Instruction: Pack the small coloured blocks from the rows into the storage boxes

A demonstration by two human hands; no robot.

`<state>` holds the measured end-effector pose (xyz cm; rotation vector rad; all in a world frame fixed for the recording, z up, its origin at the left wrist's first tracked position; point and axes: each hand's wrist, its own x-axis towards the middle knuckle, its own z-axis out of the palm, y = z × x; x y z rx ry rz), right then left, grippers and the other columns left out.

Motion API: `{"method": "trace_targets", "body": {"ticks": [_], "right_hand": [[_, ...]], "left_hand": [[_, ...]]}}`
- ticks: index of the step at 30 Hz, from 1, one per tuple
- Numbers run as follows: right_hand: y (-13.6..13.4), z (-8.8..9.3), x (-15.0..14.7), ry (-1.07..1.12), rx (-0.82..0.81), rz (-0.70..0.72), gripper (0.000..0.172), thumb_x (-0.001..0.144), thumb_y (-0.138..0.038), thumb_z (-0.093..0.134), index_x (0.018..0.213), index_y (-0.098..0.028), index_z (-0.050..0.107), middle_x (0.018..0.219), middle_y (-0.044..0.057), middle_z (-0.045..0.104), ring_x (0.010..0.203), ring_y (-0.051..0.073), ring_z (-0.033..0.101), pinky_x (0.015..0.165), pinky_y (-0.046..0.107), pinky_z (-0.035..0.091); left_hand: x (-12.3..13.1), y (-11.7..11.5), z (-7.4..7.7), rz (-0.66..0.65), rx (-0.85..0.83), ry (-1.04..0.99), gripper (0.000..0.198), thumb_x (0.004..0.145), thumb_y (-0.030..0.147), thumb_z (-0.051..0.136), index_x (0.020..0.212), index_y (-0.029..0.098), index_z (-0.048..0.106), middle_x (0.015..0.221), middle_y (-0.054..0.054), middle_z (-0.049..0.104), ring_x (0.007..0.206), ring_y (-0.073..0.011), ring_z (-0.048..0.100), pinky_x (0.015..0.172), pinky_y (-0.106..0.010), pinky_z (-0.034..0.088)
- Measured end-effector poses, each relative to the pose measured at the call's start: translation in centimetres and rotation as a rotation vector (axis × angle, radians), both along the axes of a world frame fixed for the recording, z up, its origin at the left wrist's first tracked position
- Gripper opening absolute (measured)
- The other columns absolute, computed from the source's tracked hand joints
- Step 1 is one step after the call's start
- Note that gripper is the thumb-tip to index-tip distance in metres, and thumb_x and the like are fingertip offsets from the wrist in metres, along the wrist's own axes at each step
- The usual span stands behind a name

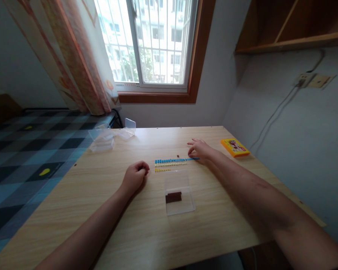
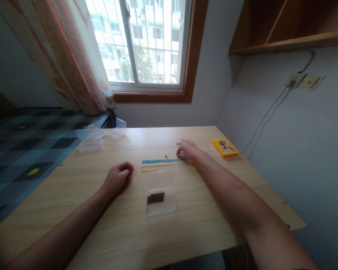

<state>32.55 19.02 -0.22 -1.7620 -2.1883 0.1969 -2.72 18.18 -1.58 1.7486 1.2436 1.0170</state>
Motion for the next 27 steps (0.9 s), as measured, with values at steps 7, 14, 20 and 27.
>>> {"method": "trace_targets", "body": {"ticks": [7,14,20,27], "right_hand": [[-0.2,-0.1,-0.4,0.073,0.062,-0.017,0.009,0.080,-0.017,0.075,0.084,-0.021,0.083,0.137,0.013,0.068,0.143,0.036,0.047,0.116,0.053,0.033],[-5.8,4.9,-1.0,0.233,0.216,0.074,0.014,0.092,-0.026,0.069,0.095,-0.024,0.082,0.122,0.007,0.076,0.113,0.023,0.070,0.102,0.040,0.051],[-13.5,6.0,-3.9,0.442,0.140,0.382,0.014,0.096,-0.028,0.067,0.093,-0.024,0.079,0.094,0.004,0.078,0.083,0.017,0.071,0.074,0.030,0.055],[-15.2,4.3,-7.4,0.142,-0.119,0.512,0.018,0.094,-0.015,0.063,0.092,-0.023,0.080,0.088,0.003,0.074,0.075,0.015,0.066,0.070,0.026,0.047]], "left_hand": [[0.2,0.3,-0.2,0.035,0.011,0.088,0.020,0.058,0.028,0.046,0.064,0.021,0.064,0.057,0.000,0.060,0.059,-0.0184,0.055,0.055,-0.028,0.040],[1.2,1.0,-0.1,0.126,0.047,0.209,0.023,0.061,0.024,0.045,0.068,0.020,0.067,0.058,0.000,0.063,0.059,-0.0192,0.057,0.055,-0.028,0.039],[1.6,0.1,0.6,0.087,0.166,0.324,0.022,0.073,0.021,0.045,0.073,0.020,0.067,0.068,-0.003,0.067,0.066,-0.0206,0.062,0.063,-0.030,0.045],[1.6,-3.7,4.4,-0.143,0.425,0.465,0.020,0.089,0.026,0.052,0.091,0.022,0.072,0.094,-0.006,0.072,0.077,-0.0206,0.062,0.073,-0.032,0.044]]}}
